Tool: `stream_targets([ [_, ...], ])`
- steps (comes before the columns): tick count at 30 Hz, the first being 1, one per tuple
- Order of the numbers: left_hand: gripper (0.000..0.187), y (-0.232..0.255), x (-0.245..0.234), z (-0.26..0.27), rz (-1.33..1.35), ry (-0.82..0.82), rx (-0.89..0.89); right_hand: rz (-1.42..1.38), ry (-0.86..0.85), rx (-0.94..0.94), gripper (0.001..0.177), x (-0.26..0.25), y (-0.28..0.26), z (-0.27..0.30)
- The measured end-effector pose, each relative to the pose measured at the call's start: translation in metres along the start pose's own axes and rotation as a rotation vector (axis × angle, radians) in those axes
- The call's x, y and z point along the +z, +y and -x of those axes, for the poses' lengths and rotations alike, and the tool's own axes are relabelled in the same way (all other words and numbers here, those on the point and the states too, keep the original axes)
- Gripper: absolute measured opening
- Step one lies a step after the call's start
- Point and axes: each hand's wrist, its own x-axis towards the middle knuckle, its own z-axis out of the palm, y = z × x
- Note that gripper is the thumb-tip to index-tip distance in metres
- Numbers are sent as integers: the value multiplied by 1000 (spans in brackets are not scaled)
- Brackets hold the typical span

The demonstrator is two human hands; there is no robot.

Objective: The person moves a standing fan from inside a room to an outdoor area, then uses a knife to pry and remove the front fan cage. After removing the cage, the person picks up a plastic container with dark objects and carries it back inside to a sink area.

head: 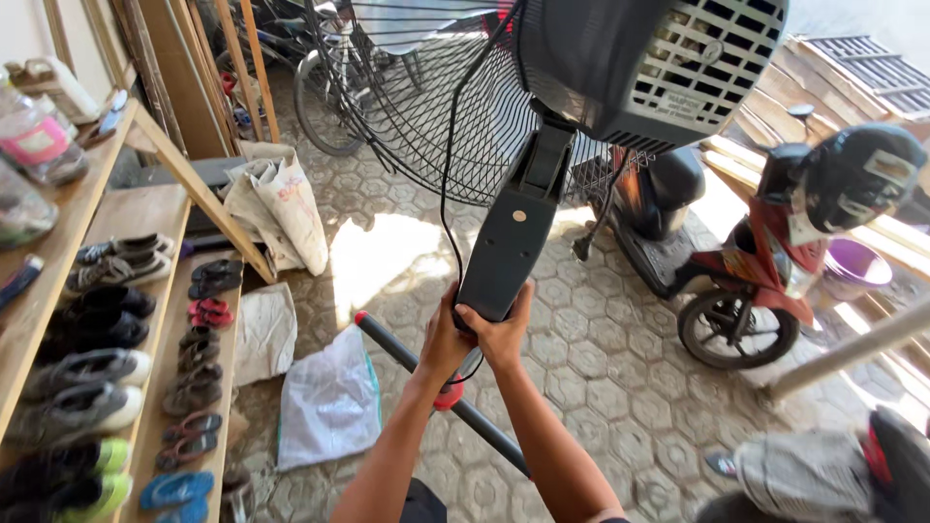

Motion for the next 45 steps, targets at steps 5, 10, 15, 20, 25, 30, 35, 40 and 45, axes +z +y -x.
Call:
stream_targets([
  [5, 101, -100, -2, -122, 53, 30, 81, 96, -36, 60, 80, 50, 86, -113],
  [10, 103, -194, -16, -235, -27, -27, 40, 136, 55, 49, 82, 109, 183, -207],
  [15, 102, -259, -31, -355, 68, -50, 185, 87, 149, 39, 85, 166, 263, -308],
  [20, 99, -350, -31, -458, 45, -133, 73, 46, 170, 31, 81, 209, 352, -397],
  [25, 100, -475, -13, -575, 44, -126, 85, 68, 192, -8, 81, 249, 467, -500],
  [30, 101, -572, -9, -705, 119, -190, 71, 170, 141, 33, 81, 291, 554, -618],
  [35, 102, -654, -8, -813, 174, -188, 159, 105, -36, 204, 58, 325, 627, -720],
  [40, 105, -750, -15, -911, 29, -252, 66, 250, 0, 113, 62, 368, 736, -799],
  [45, 99, -858, -7, -978, -154, -376, -247, 190, 200, 327, 83, 408, 864, -847],
])
